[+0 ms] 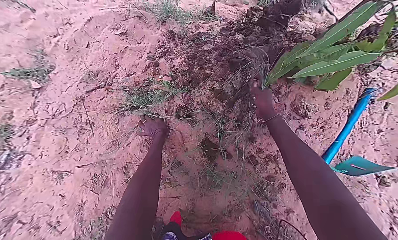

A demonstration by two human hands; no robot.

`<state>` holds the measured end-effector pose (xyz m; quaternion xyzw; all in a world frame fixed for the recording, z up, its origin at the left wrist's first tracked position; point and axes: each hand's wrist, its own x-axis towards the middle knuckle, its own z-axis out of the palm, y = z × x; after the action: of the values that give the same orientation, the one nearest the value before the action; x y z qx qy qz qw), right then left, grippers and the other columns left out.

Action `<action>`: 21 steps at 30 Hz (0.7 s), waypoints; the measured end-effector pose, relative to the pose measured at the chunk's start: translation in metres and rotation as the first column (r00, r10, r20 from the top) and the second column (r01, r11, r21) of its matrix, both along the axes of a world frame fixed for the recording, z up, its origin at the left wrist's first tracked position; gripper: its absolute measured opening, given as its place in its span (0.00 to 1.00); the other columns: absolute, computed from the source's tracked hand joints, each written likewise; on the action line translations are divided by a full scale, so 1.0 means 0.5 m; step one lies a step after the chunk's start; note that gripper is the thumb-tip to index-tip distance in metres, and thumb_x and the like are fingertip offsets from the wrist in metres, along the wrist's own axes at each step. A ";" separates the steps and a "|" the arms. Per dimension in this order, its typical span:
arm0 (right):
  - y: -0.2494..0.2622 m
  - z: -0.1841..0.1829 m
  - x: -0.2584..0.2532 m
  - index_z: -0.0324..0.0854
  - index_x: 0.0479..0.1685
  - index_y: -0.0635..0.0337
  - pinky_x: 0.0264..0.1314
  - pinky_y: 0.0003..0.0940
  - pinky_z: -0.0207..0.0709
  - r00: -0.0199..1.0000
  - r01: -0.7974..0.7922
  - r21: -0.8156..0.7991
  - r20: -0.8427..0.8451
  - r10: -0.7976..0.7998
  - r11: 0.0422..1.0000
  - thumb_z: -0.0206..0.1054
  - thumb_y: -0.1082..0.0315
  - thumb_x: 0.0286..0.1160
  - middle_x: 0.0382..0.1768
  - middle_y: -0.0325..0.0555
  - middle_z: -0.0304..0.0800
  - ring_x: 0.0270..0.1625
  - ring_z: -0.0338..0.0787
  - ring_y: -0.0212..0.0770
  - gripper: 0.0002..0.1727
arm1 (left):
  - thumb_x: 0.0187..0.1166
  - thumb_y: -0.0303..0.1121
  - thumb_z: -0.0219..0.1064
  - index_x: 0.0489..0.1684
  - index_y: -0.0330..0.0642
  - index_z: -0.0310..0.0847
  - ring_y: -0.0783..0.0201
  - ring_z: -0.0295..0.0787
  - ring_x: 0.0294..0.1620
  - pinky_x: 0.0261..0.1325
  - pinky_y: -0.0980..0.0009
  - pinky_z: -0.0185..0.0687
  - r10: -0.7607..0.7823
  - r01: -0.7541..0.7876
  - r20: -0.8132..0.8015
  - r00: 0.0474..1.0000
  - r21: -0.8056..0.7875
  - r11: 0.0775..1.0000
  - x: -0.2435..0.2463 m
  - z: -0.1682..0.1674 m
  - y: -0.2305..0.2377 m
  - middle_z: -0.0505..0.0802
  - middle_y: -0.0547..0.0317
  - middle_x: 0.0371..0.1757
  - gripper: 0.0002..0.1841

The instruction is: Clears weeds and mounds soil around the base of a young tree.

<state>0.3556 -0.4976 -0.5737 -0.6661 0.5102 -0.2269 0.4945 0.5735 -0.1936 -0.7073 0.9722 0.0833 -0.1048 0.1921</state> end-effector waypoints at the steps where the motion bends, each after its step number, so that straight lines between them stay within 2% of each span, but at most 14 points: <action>1: 0.022 -0.008 -0.041 0.70 0.72 0.68 0.53 0.49 0.78 0.999 -0.001 0.032 -0.055 0.003 0.999 0.57 0.53 0.92 0.52 0.59 0.82 0.47 0.82 0.47 0.26 | 0.91 0.48 0.42 0.90 0.44 0.61 0.42 0.44 0.96 0.86 0.24 0.26 0.003 -0.003 0.000 1.000 -0.012 1.000 0.001 0.002 0.000 0.65 0.48 0.92 0.31; 2: 0.042 -0.016 -0.085 0.72 0.70 0.68 0.48 0.46 0.79 0.996 0.045 0.050 -0.073 -0.042 0.998 0.57 0.54 0.92 0.46 0.56 0.82 0.41 0.81 0.44 0.25 | 0.91 0.48 0.42 0.90 0.44 0.62 0.42 0.44 0.96 0.86 0.24 0.25 0.005 -0.005 -0.003 1.000 -0.022 1.000 -0.003 0.001 0.001 0.66 0.47 0.92 0.31; 4: 0.082 -0.013 -0.171 0.74 0.57 0.67 0.32 0.30 0.73 0.988 0.154 0.055 -0.031 -0.153 0.986 0.56 0.61 0.93 0.31 0.41 0.74 0.27 0.75 0.32 0.15 | 0.91 0.47 0.42 0.90 0.43 0.62 0.41 0.45 0.95 0.86 0.24 0.26 0.001 -0.001 0.000 1.000 -0.009 1.000 -0.001 0.002 0.003 0.66 0.46 0.91 0.31; 6: 0.119 -0.016 -0.268 0.75 0.46 0.66 0.26 0.23 0.69 0.972 0.233 0.026 0.021 -0.234 0.972 0.58 0.65 0.91 0.24 0.33 0.70 0.20 0.71 0.25 0.10 | 0.91 0.48 0.41 0.91 0.42 0.59 0.41 0.43 0.96 0.85 0.24 0.27 -0.018 0.018 -0.006 1.000 0.023 1.000 -0.002 -0.004 0.005 0.64 0.46 0.92 0.32; 8: 0.135 -0.019 -0.351 0.77 0.45 0.65 0.28 0.19 0.70 0.960 0.268 -0.070 0.108 -0.260 0.961 0.67 0.71 0.81 0.25 0.30 0.75 0.22 0.72 0.21 0.06 | 0.91 0.49 0.40 0.93 0.42 0.56 0.41 0.43 0.96 0.86 0.24 0.26 -0.025 0.025 0.007 1.000 0.009 1.000 0.000 -0.008 0.003 0.61 0.46 0.94 0.33; 9: 0.134 -0.015 -0.381 0.78 0.48 0.66 0.29 0.18 0.72 0.955 0.279 -0.123 0.144 -0.261 0.952 0.72 0.74 0.72 0.27 0.30 0.79 0.23 0.75 0.19 0.11 | 0.92 0.49 0.40 0.92 0.42 0.56 0.41 0.43 0.96 0.86 0.25 0.26 -0.022 0.022 0.016 1.000 -0.002 1.000 -0.002 -0.010 0.005 0.61 0.46 0.93 0.33; 11: 0.118 0.013 -0.408 0.80 0.57 0.67 0.38 0.18 0.79 0.963 0.266 -0.231 0.106 -0.248 0.936 0.80 0.75 0.58 0.38 0.35 0.86 0.33 0.82 0.20 0.24 | 0.92 0.50 0.42 0.93 0.41 0.55 0.41 0.41 0.96 0.86 0.24 0.25 -0.029 0.029 0.021 0.999 -0.033 0.999 -0.003 -0.013 0.008 0.58 0.47 0.95 0.34; 12: 0.107 0.038 -0.402 0.80 0.59 0.68 0.45 0.24 0.81 0.969 0.235 -0.279 -0.005 -0.246 0.931 0.83 0.74 0.56 0.42 0.41 0.87 0.39 0.84 0.25 0.28 | 0.91 0.50 0.43 0.93 0.41 0.55 0.41 0.41 0.96 0.86 0.24 0.25 -0.028 0.029 0.022 0.999 -0.043 0.999 -0.003 -0.013 0.007 0.57 0.48 0.95 0.34; 14: 0.085 0.097 -0.345 0.79 0.61 0.74 0.59 0.51 0.77 0.935 0.086 -0.289 -0.306 -0.178 0.953 0.83 0.70 0.63 0.49 0.62 0.88 0.51 0.86 0.50 0.28 | 0.91 0.49 0.44 0.93 0.42 0.56 0.42 0.41 0.96 0.86 0.24 0.24 -0.023 0.024 0.020 1.000 -0.057 0.998 -0.005 -0.006 0.003 0.57 0.49 0.95 0.33; 15: 0.075 0.119 -0.299 0.79 0.59 0.77 0.60 0.62 0.74 0.891 -0.016 -0.263 -0.442 -0.105 0.965 0.81 0.67 0.70 0.48 0.70 0.86 0.52 0.85 0.61 0.25 | 0.91 0.49 0.45 0.93 0.42 0.56 0.42 0.40 0.96 0.86 0.25 0.23 -0.013 0.014 0.016 1.000 -0.068 0.998 -0.005 -0.002 0.003 0.57 0.49 0.95 0.33; 16: 0.059 0.130 -0.250 0.80 0.56 0.78 0.59 0.67 0.73 0.839 -0.130 -0.237 -0.543 -0.020 0.963 0.75 0.63 0.78 0.48 0.74 0.85 0.53 0.85 0.68 0.22 | 0.91 0.49 0.45 0.92 0.42 0.57 0.43 0.40 0.97 0.86 0.25 0.22 -0.006 0.007 0.009 1.000 -0.079 0.997 -0.005 0.002 0.003 0.57 0.49 0.95 0.33; 18: 0.010 0.139 -0.143 0.81 0.53 0.80 0.63 0.73 0.71 0.718 -0.342 -0.210 -0.687 0.111 0.916 0.63 0.63 0.88 0.52 0.80 0.84 0.61 0.84 0.76 0.20 | 0.91 0.51 0.44 0.91 0.43 0.60 0.43 0.42 0.96 0.87 0.25 0.23 0.015 -0.014 0.010 1.000 -0.083 0.996 -0.003 0.003 0.001 0.59 0.50 0.95 0.33; 20: -0.051 0.135 -0.046 0.81 0.60 0.79 0.70 0.75 0.69 0.597 -0.535 -0.204 -0.778 0.196 0.820 0.59 0.64 0.91 0.60 0.82 0.83 0.70 0.80 0.79 0.20 | 0.90 0.53 0.43 0.91 0.44 0.61 0.43 0.43 0.96 0.87 0.25 0.24 0.025 -0.024 0.016 1.000 -0.076 0.997 -0.001 0.001 0.002 0.60 0.51 0.94 0.34; 21: -0.082 0.137 -0.009 0.82 0.60 0.77 0.71 0.74 0.70 0.573 -0.592 -0.218 -0.791 0.215 0.776 0.59 0.63 0.90 0.61 0.80 0.84 0.70 0.81 0.78 0.20 | 0.90 0.55 0.42 0.91 0.45 0.61 0.44 0.42 0.96 0.87 0.26 0.23 0.025 -0.024 0.014 1.000 -0.077 0.997 -0.002 0.000 0.001 0.60 0.51 0.94 0.34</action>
<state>0.3514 -0.5384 -0.5054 -0.8972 0.4211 0.0661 0.1154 0.5725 -0.1932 -0.7074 0.9638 0.0898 -0.0981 0.2310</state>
